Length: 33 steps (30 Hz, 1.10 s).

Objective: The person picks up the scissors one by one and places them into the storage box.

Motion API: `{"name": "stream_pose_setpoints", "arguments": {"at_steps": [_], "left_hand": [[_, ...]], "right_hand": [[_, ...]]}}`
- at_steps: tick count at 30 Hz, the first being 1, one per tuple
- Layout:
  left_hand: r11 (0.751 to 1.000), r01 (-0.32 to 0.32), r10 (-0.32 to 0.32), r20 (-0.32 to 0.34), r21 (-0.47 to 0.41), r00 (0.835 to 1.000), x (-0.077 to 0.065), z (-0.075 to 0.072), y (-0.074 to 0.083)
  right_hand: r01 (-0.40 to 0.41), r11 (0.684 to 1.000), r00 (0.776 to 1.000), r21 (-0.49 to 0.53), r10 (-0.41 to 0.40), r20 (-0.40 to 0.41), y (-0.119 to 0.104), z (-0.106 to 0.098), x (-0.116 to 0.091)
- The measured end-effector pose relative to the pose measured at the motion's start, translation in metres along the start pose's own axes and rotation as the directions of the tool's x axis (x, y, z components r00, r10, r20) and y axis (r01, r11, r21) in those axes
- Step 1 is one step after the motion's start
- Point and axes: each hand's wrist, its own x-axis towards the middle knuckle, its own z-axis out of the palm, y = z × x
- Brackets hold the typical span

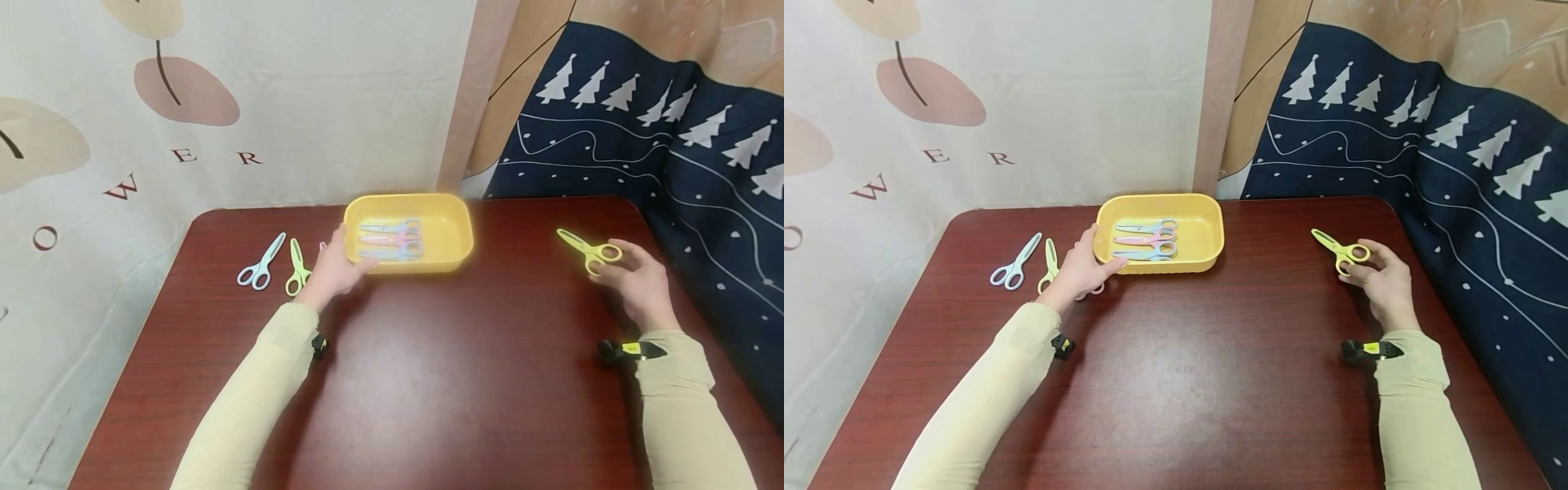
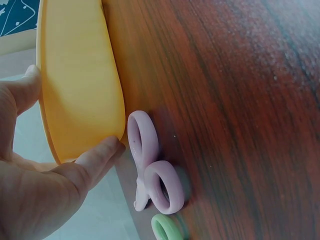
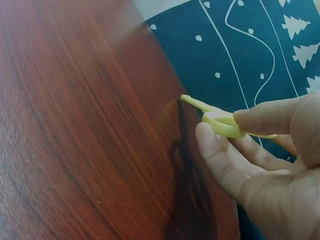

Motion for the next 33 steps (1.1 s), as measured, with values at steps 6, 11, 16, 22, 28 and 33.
{"name": "stream_pose_setpoints", "arguments": {"at_steps": [6,11,16,22,28,33], "left_hand": [[1.000,-0.003,0.003,0.000,0.003,1.000,0.001,0.001,0.000],[1.000,-0.003,0.003,-0.004,-0.005,1.000,0.002,0.000,0.001],[1.000,-0.013,0.013,-0.013,-0.009,1.000,0.003,0.001,-0.001],[1.000,-0.007,0.006,-0.006,-0.009,1.000,0.002,0.001,-0.001],[1.000,-0.010,0.010,-0.005,0.001,1.000,0.002,0.001,-0.001],[1.000,-0.008,0.008,-0.007,-0.002,1.000,0.003,0.002,-0.002]], "right_hand": [[0.016,0.991,0.999,0.135,-0.021,0.031,-0.002,0.004,-0.002],[0.019,0.986,0.998,0.167,-0.029,0.057,-0.007,0.010,-0.004],[0.014,0.978,0.996,0.208,-0.032,0.088,-0.010,0.016,-0.005],[0.031,0.980,0.993,0.198,-0.053,0.104,-0.015,0.024,-0.004],[0.050,0.982,0.991,0.183,-0.071,0.110,-0.019,0.029,-0.005],[0.054,0.984,0.988,0.171,-0.077,0.132,-0.022,0.032,-0.006]]}}
